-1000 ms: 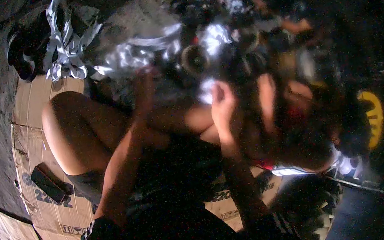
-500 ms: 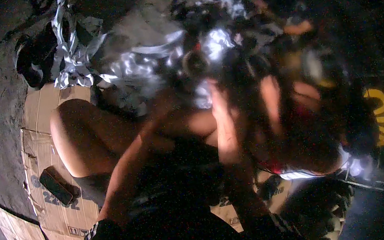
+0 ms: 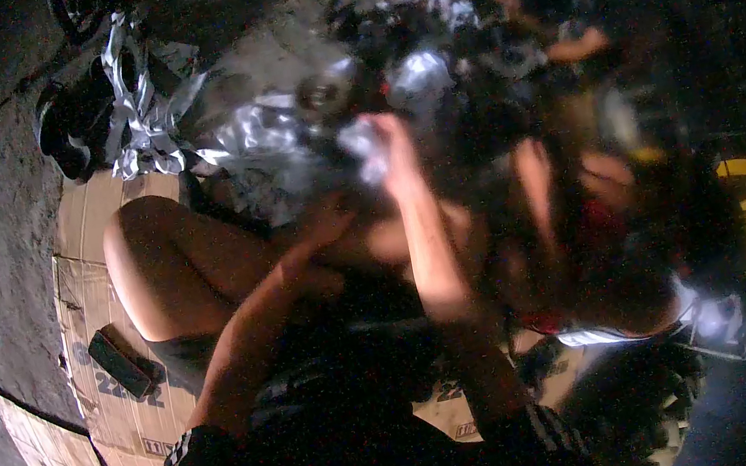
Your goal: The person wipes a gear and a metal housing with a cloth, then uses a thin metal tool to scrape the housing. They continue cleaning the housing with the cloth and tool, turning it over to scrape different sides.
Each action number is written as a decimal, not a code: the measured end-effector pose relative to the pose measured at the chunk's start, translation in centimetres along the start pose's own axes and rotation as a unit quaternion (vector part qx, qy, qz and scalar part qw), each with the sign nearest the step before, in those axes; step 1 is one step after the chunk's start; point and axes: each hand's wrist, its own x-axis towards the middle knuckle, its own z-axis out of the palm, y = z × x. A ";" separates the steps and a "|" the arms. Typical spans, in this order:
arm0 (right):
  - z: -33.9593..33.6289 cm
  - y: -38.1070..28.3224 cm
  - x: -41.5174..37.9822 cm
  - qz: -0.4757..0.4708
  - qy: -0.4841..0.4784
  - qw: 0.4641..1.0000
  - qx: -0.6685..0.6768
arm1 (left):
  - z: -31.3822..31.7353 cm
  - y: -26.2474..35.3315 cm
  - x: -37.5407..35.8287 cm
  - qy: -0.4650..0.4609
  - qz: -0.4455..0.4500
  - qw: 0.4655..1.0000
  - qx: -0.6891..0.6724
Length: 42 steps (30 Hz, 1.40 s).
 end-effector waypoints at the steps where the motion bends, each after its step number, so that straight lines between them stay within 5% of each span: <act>1: 1.0 -0.7 0.3 0.002 -0.050 0.999 -0.017 | -0.2 0.1 0.1 -0.010 -0.007 1.000 -0.006; 8: 4.4 -4.1 -6.1 -0.122 -0.082 0.987 -0.059 | -4.7 5.2 -1.2 0.060 0.022 0.985 -0.161; 10: 1.8 -2.7 -7.5 -0.100 -0.095 0.989 -0.059 | -3.3 5.8 -1.4 0.112 0.117 0.880 -0.446; 11: 0.4 -1.7 -7.9 -0.093 -0.078 0.990 -0.072 | -4.7 6.1 -1.6 0.043 0.093 0.942 -0.320; 13: -2.5 0.7 -8.5 -0.088 -0.057 0.991 -0.084 | -5.6 7.7 -1.7 -0.102 0.074 0.928 -0.352; 15: -5.0 3.1 -8.9 -0.068 -0.033 0.996 -0.045 | -3.4 7.4 -1.9 -0.050 0.169 0.920 -0.351; 17: -6.4 5.8 -9.8 -0.101 -0.032 0.994 -0.025 | -3.0 6.8 -2.3 -0.098 0.141 0.930 -0.326; 21: -2.7 5.5 -13.2 -0.201 0.068 0.966 -0.149 | -4.9 9.3 -2.7 -0.104 0.018 0.980 -0.167; 23: -4.6 6.6 -13.6 -0.217 0.034 0.946 -0.238 | -5.6 10.3 -2.2 -0.223 -0.084 0.952 -0.194; 24: -5.2 6.8 -13.8 -0.234 0.001 0.917 -0.324 | -5.7 10.8 -2.2 -0.161 0.047 0.962 -0.214; 25: -5.6 7.2 -13.8 -0.250 -0.032 0.878 -0.406 | -6.1 10.9 -2.4 -0.118 0.220 0.964 -0.092; 26: -5.7 7.9 -13.0 -0.260 -0.073 0.923 -0.274 | -6.6 11.1 -2.4 -0.106 0.218 0.961 -0.131; 30: -2.6 3.0 -13.2 -0.122 -0.003 0.920 -0.373 | -10.5 12.5 -1.6 -0.147 0.067 0.966 -0.202; 31: -3.5 3.5 -12.8 -0.121 -0.004 0.919 -0.375 | -9.9 11.7 -1.3 -0.089 0.118 0.955 -0.259; 34: -5.0 4.6 -11.5 -0.138 -0.040 0.955 -0.259 | -11.2 10.0 -1.6 -0.088 0.099 0.980 -0.152; 37: -5.3 2.9 -11.6 -0.090 -0.078 0.930 -0.348 | -12.6 9.4 -2.2 -0.059 -0.126 0.961 -0.239; 40: -3.5 0.1 -12.6 -0.042 -0.098 0.900 -0.424 | -12.1 8.5 -3.0 0.025 -0.131 0.962 -0.238; 42: -2.6 -0.1 -12.1 -0.015 -0.124 0.882 -0.455 | -10.2 5.8 -2.1 0.021 -0.045 0.963 -0.264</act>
